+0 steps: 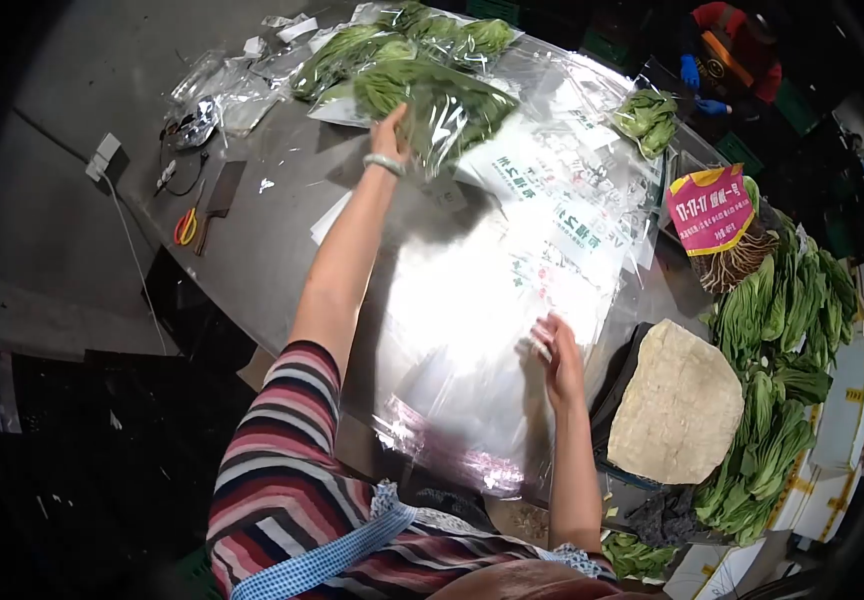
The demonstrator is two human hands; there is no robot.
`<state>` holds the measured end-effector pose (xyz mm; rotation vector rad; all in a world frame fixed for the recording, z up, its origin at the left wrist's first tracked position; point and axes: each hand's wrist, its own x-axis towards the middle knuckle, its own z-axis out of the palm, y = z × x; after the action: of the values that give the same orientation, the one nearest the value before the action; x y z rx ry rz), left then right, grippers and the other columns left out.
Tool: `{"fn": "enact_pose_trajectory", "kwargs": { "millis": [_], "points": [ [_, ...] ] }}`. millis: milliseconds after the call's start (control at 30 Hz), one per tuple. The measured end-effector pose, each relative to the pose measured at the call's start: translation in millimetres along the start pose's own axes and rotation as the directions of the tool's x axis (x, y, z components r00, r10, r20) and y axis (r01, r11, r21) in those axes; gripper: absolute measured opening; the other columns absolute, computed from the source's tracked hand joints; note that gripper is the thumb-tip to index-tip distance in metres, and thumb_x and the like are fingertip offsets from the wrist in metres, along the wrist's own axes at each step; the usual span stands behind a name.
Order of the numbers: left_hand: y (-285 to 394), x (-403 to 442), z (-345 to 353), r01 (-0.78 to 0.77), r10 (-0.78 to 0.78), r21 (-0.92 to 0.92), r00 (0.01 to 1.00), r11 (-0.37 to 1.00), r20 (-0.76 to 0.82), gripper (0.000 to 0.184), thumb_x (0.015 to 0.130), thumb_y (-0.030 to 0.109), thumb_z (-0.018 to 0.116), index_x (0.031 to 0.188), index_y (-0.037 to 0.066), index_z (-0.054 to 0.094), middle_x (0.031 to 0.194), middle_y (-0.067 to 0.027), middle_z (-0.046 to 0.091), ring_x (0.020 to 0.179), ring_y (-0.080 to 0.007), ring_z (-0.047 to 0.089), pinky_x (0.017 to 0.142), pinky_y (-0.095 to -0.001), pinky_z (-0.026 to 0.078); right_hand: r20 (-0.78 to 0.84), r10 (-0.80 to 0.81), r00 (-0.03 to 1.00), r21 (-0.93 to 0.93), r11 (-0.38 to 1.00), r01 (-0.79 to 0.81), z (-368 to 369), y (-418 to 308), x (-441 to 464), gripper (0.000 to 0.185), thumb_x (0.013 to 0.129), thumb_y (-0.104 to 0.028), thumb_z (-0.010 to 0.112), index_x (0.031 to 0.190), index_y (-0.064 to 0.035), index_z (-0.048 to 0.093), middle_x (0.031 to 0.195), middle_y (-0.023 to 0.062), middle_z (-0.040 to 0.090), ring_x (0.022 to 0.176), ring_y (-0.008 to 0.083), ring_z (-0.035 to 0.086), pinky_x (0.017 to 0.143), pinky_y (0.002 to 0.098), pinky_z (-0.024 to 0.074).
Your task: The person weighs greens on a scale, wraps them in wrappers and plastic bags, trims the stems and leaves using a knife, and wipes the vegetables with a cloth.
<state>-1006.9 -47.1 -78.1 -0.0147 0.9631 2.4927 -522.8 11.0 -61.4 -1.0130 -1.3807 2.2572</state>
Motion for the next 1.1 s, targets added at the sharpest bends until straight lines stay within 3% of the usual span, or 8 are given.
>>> {"fn": "enact_pose_trajectory", "kwargs": {
  "millis": [200,300,400,600,667,800,933,1100],
  "points": [
    [8,113,-12,-0.032,0.042,0.088,0.992,0.996,-0.118,0.088,0.089,0.029,0.065,0.150,0.024,0.002,0.153,-0.0140,0.019,0.139,-0.0363,0.023,0.110,-0.0539,0.023,-0.061,0.261,0.963,-0.115,0.957,-0.267,-85,120,-130,0.034,0.093,-0.020,0.059,0.122,-0.0018,0.053,0.113,0.0069,0.062,0.107,0.0161,0.057,0.093,0.0297,0.0434],
    [-17,113,-24,0.140,-0.112,0.309,0.988,0.941,-0.107,0.072,0.095,0.039,0.053,0.150,0.025,0.009,0.151,-0.0105,0.028,0.135,-0.0372,0.032,0.110,-0.0481,0.026,-0.191,0.337,0.922,-0.148,0.918,-0.367,-103,134,-176,0.036,0.093,-0.017,0.060,0.124,-0.0013,0.052,0.114,0.0067,0.062,0.107,0.0152,0.057,0.094,0.0290,0.0434],
    [-78,119,-73,-0.106,-0.008,0.371,0.956,0.923,0.293,0.033,0.090,0.023,0.062,0.120,0.013,0.051,0.091,-0.0025,0.063,0.074,-0.0182,0.061,0.060,-0.0337,0.049,-0.087,0.248,0.965,-0.102,0.961,-0.257,-113,156,-210,0.033,0.093,-0.009,0.057,0.125,-0.0017,0.051,0.115,0.0077,0.061,0.103,0.0152,0.058,0.087,0.0274,0.0468],
    [-144,-259,5,-0.080,-0.241,0.708,0.908,0.702,0.342,0.031,0.095,0.013,0.051,0.120,-0.005,0.051,0.115,-0.0134,0.059,0.104,-0.0211,0.060,0.089,-0.0299,0.047,0.041,0.083,0.996,-0.678,0.734,-0.034,-168,204,-275,0.032,0.096,-0.023,0.052,0.124,-0.0094,0.055,0.122,0.0110,0.059,0.110,0.0245,0.057,0.096,0.0380,0.0438],
    [-161,-372,-4,-0.188,-0.296,0.790,0.857,0.583,0.422,0.023,0.093,0.008,0.053,0.110,-0.007,0.057,0.107,-0.0134,0.062,0.100,-0.0207,0.059,0.087,-0.0310,0.046,-0.306,0.269,0.913,-0.616,0.676,-0.405,-169,146,-323,0.027,0.096,-0.027,0.051,0.118,-0.0150,0.060,0.115,0.0117,0.062,0.106,0.0259,0.059,0.091,0.0370,0.0462],
    [-174,-560,27,-0.571,-0.385,0.616,0.482,0.543,0.787,0.013,0.084,-0.001,0.059,0.096,-0.002,0.064,0.093,-0.0152,0.064,0.086,-0.0250,0.062,0.078,-0.0317,0.048,0.029,-0.268,0.963,-1.000,-0.001,0.030,-330,289,-415,0.024,0.089,-0.028,0.059,0.105,-0.0122,0.065,0.098,0.0122,0.066,0.088,0.0196,0.063,0.078,0.0351,0.0495],
    [-223,-634,22,-0.644,-0.569,0.440,0.009,0.626,0.822,0.014,0.079,-0.003,0.060,0.093,0.001,0.063,0.087,-0.0163,0.064,0.079,-0.0317,0.062,0.071,-0.0394,0.050,-0.625,-0.179,0.760,-0.578,0.760,-0.297,-399,226,-469,0.017,0.088,-0.019,0.060,0.100,-0.0065,0.065,0.081,0.0057,0.065,0.072,0.0141,0.060,0.066,0.0301,0.0480],
    [-275,-682,94,-0.749,-0.615,0.563,0.270,0.350,0.741,0.012,0.082,0.002,0.060,0.093,0.001,0.064,0.085,-0.0164,0.064,0.078,-0.0316,0.062,0.070,-0.0388,0.049,-0.887,-0.322,0.330,-0.314,0.946,0.079,-533,117,-451,0.014,0.088,-0.008,0.062,0.097,0.0021,0.062,0.074,0.0026,0.063,0.069,0.0074,0.058,0.062,0.0214,0.0457]
  ]
}}
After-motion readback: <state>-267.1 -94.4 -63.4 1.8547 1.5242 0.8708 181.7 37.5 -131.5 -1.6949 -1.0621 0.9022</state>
